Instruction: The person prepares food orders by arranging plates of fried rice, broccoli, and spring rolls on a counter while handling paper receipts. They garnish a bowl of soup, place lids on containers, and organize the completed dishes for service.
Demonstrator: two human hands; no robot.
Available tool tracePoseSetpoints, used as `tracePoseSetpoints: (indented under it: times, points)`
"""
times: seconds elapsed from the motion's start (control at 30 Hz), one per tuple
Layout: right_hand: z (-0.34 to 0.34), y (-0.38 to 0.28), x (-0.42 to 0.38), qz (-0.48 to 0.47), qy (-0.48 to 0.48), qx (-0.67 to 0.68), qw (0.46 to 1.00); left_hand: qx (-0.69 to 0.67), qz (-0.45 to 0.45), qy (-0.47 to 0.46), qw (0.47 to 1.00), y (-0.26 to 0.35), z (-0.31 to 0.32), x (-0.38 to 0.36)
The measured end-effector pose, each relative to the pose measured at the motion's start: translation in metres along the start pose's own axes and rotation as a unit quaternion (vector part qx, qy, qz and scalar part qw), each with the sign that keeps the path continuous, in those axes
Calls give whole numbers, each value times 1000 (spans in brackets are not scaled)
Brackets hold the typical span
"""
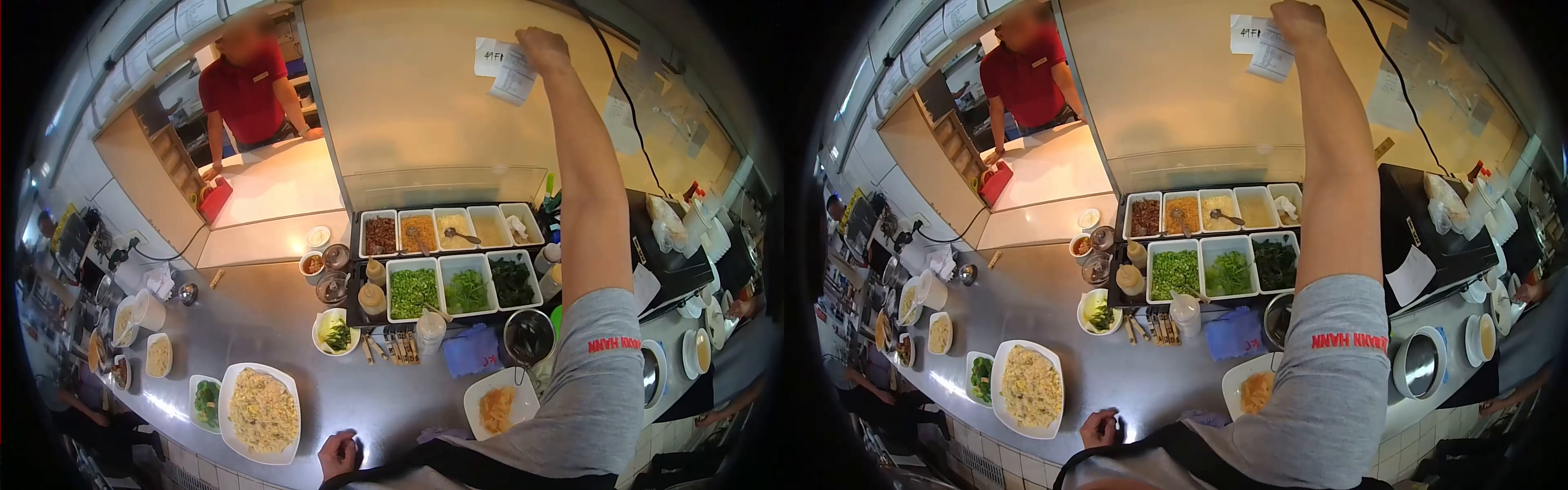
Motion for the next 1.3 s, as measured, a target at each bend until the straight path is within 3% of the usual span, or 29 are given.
tracePoseSetpoints:
  times: [0.13,0.27,0.37,0.47,0.57,0.77,0.9,0.97,1.03,1.13,1.17,1.23,1.3]
  points:
    - [-10,14,9,23,25,-6,999,19,22,7,1000,-4,-1,2]
    - [-25,21,14,21,115,-60,991,-56,-37,27,997,-23,0,-1]
    - [-28,13,7,49,336,-115,934,-41,-12,21,999,-16,1,1]
    - [-48,7,-9,94,263,-42,959,-18,-7,21,1000,-14,0,1]
    - [-22,28,7,171,151,117,967,-12,-26,16,999,-14,-1,1]
    - [14,39,16,179,84,255,947,9,-4,18,1000,-9,0,2]
    - [16,34,8,187,131,277,933,26,16,-1,1000,-24,-2,3]
    - [14,29,-4,127,260,321,902,45,23,-7,999,-19,-1,4]
    - [1,15,-17,106,263,310,907,68,25,-24,997,-16,-2,3]
    - [-33,-33,-41,97,248,341,901,80,68,-43,994,1,-3,2]
    - [-46,-55,-42,44,298,336,893,63,55,-66,994,-4,-1,2]
    - [-79,-107,-40,1,308,425,851,43,44,-112,992,-12,0,3]
    - [-121,-167,-31,-50,260,497,826,-5,-8,-195,981,-17,1,2]
Point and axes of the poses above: each hand's wrist, its own x-axis towards the middle knuckle, its own z-axis out of the palm, y = z × x, the point moved 8 cm from there along x, towards the middle knuckle, and after that the axes turned 4 degrees about -y, right-handed, at the moved point
